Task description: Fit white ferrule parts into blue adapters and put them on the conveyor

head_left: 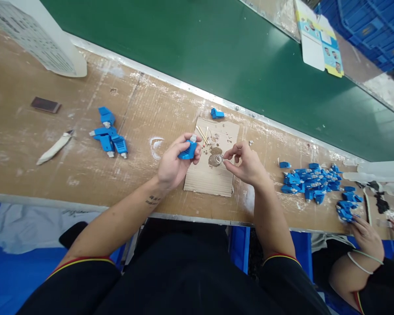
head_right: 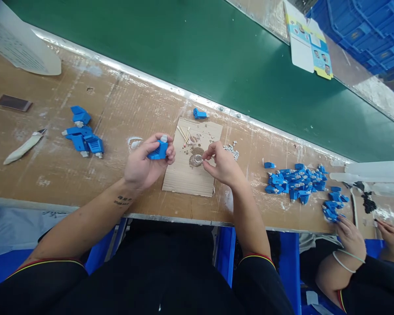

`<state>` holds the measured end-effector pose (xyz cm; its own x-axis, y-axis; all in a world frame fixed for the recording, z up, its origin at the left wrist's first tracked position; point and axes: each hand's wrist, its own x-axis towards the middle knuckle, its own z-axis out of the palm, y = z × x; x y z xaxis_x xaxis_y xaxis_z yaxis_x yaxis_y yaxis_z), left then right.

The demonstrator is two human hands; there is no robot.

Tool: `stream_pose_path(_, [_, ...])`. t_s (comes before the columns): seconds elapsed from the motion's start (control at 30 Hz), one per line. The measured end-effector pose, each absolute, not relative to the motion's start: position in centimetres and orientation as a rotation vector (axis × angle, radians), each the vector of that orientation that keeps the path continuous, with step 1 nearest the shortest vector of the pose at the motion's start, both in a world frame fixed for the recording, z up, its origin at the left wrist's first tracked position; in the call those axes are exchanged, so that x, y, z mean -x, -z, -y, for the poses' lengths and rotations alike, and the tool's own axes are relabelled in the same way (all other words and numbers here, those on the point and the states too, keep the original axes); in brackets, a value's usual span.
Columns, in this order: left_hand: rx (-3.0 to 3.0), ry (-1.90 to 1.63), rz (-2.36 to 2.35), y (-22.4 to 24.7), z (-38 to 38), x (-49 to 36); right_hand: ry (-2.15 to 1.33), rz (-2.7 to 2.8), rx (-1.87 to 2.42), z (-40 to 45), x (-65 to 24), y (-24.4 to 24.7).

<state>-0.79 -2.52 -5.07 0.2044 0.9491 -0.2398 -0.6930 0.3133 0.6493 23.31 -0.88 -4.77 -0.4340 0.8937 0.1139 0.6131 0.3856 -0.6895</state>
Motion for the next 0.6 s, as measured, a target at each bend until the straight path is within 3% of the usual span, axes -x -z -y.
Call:
stream_pose_path(0.33, [-0.478, -1.216, -0.677, 5.6, 2.4, 0.9, -0.734, 2.199, 1.259, 1.0, -23.4, 4.3])
stream_pose_path(0.6, [-0.684, -1.167, -0.590, 6.2, 2.8, 0.6, -0.572, 1.737, 0.927, 3.3, -20.6, 2.4])
